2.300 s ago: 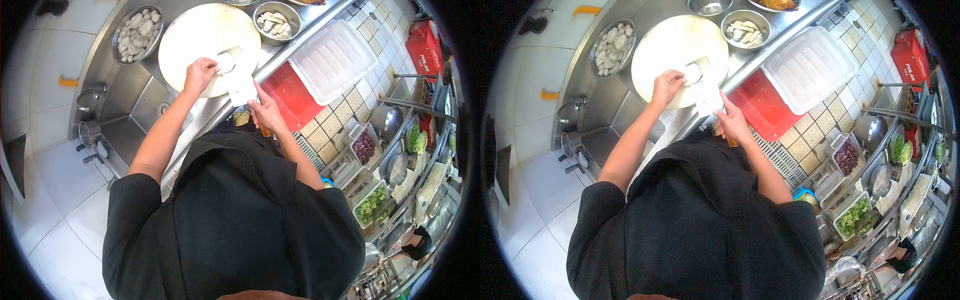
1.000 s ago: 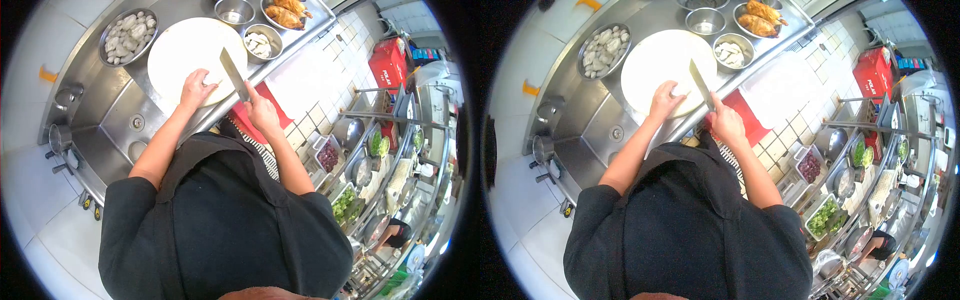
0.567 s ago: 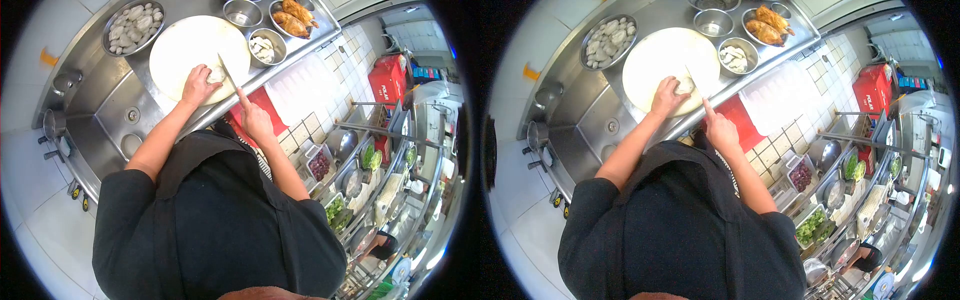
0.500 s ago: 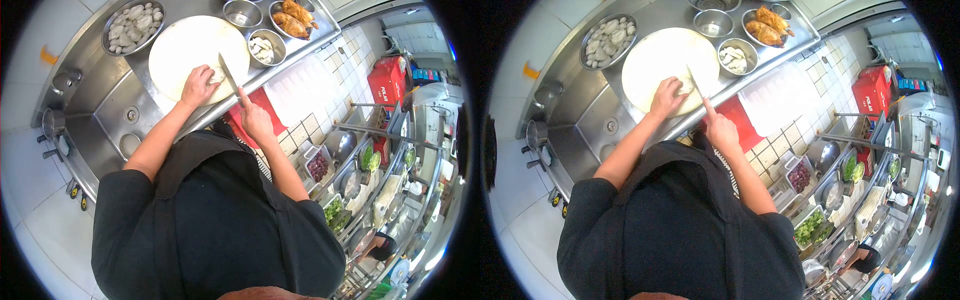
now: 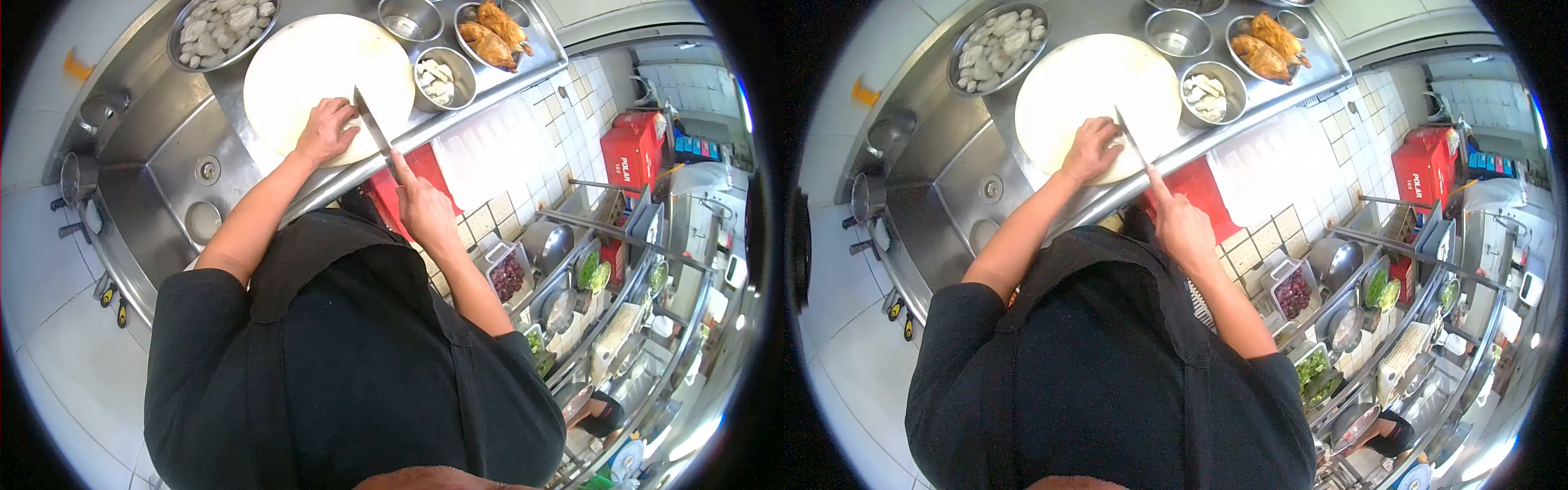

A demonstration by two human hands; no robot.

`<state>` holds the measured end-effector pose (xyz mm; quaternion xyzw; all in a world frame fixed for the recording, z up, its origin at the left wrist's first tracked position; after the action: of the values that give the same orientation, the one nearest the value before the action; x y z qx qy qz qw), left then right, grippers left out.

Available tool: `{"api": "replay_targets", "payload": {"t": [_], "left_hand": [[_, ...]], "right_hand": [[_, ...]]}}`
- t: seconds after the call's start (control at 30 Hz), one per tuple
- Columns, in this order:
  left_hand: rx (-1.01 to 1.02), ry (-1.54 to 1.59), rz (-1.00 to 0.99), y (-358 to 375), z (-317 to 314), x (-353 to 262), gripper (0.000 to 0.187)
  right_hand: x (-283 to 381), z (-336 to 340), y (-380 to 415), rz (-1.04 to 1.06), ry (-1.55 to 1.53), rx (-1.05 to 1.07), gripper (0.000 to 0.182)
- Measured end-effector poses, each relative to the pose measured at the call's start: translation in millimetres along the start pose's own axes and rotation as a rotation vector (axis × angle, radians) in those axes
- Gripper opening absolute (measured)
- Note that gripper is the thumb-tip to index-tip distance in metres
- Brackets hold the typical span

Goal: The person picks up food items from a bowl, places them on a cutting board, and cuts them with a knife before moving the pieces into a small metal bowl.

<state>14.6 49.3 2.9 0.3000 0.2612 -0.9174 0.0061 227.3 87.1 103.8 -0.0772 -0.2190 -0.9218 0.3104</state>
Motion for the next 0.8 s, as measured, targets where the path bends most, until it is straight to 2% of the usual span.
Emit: {"api": "replay_targets", "payload": {"t": [0.13,0.27,0.33,0.43,0.63,0.8], "left_hand": [[-0.057,-0.002,-0.05,2,-3,2,0.032],[-0.029,0.007,-0.018,0,-3,4,0.033],[-0.042,0.045,0.004,6,-4,4,0.033],[-0.172,0.052,-0.004,19,5,0,0.033],[-0.077,0.03,0.023,16,5,3,0.032],[-0.133,-0.018,-0.007,14,5,-1,0.033]], "right_hand": [[0,-11,-12,0.047,-0.005,-0.025,0.069],[11,-29,-37,0.076,0.082,-0.071,0.07],[10,-21,-40,0.041,0.025,-0.039,0.071],[4,-4,-40,0.002,-0.046,-0.018,0.071],[10,6,-13,0.101,0.076,-0.054,0.069],[13,-4,-4,0.094,0.125,-0.043,0.074]]}}
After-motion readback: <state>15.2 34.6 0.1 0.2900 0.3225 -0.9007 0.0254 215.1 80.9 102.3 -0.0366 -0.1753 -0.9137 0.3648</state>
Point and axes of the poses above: each hand's wrist, its own y-axis away from the middle knuckle, its own z-axis out of the back of the hand, x = y × z, the point moved 6 cm from there along -y, towards the middle knuckle, and after that the axes turned 13 degrees about -z, right-handed, at the moved point
